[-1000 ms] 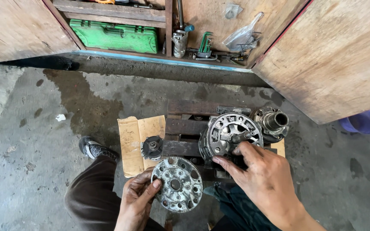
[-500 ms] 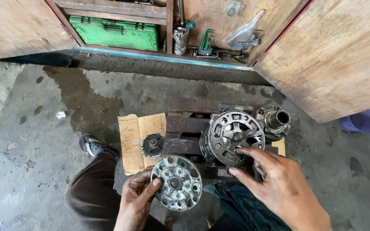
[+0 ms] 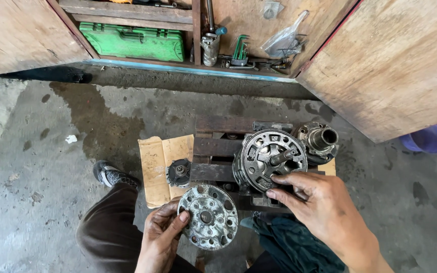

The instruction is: The person disassembles a cylindrical mechanical component, removes a circular plate, and then reassembles the parts by hand. They use a screwdriver to tighten a bolt on the reassembled unit.

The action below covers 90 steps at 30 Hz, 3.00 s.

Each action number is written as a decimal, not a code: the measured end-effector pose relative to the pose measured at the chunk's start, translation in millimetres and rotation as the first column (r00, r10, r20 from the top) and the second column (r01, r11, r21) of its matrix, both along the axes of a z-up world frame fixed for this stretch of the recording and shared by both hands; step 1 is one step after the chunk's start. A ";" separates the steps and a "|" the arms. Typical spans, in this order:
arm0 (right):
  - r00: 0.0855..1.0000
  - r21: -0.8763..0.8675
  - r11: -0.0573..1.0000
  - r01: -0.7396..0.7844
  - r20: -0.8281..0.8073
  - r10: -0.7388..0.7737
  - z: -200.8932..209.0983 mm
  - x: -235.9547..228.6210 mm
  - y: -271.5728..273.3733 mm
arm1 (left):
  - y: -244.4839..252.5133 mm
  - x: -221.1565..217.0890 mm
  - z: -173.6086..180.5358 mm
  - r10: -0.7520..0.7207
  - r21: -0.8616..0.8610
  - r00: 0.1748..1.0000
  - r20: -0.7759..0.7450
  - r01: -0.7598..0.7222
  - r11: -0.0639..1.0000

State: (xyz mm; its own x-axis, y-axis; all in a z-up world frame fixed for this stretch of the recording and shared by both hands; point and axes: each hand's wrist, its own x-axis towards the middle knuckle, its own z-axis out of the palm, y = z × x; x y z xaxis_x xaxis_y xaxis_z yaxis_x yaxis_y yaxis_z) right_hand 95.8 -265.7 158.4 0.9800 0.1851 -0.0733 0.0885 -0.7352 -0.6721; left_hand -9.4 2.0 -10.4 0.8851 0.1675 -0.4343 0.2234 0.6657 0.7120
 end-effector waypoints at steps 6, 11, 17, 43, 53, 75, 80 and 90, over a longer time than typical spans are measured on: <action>0.998 -0.066 0.998 0.024 -0.048 -0.027 6.5 3.6 5.0 | -1.5 0.9 5.1 -0.023 -0.006 0.999 0.024 0.024 1.000; 0.997 0.002 1.000 -0.007 -0.081 0.007 7.6 8.2 4.0 | -6.4 2.1 13.6 -0.055 -0.001 0.994 0.089 0.056 0.998; 0.997 -0.030 0.998 -0.055 -0.063 0.053 9.7 10.7 4.8 | -10.8 0.6 27.8 -0.056 0.007 0.994 0.095 0.056 0.998; 0.988 -0.012 0.990 -0.143 0.058 0.143 11.0 6.2 0.5 | -8.0 -21.4 28.2 0.006 -0.015 0.994 0.106 -0.005 1.000; 0.989 -0.033 0.994 -0.107 0.100 0.110 19.8 4.3 0.8 | -16.2 -14.4 46.9 -0.023 0.086 0.985 0.170 0.008 0.996; 0.896 -0.309 0.948 -0.075 0.396 0.200 -13.5 -4.7 19.2 | -12.1 -12.6 23.9 -0.003 0.061 0.992 0.124 -0.005 0.998; 0.874 -0.353 0.935 -0.037 0.442 0.201 -16.2 -9.1 24.4 | -11.5 -10.6 14.4 -0.003 0.055 0.993 0.117 -0.004 0.999; 0.852 -0.301 0.953 -0.020 0.493 0.174 -13.4 -11.1 29.7 | -9.0 -7.3 13.8 -0.022 0.072 0.992 0.121 0.013 0.997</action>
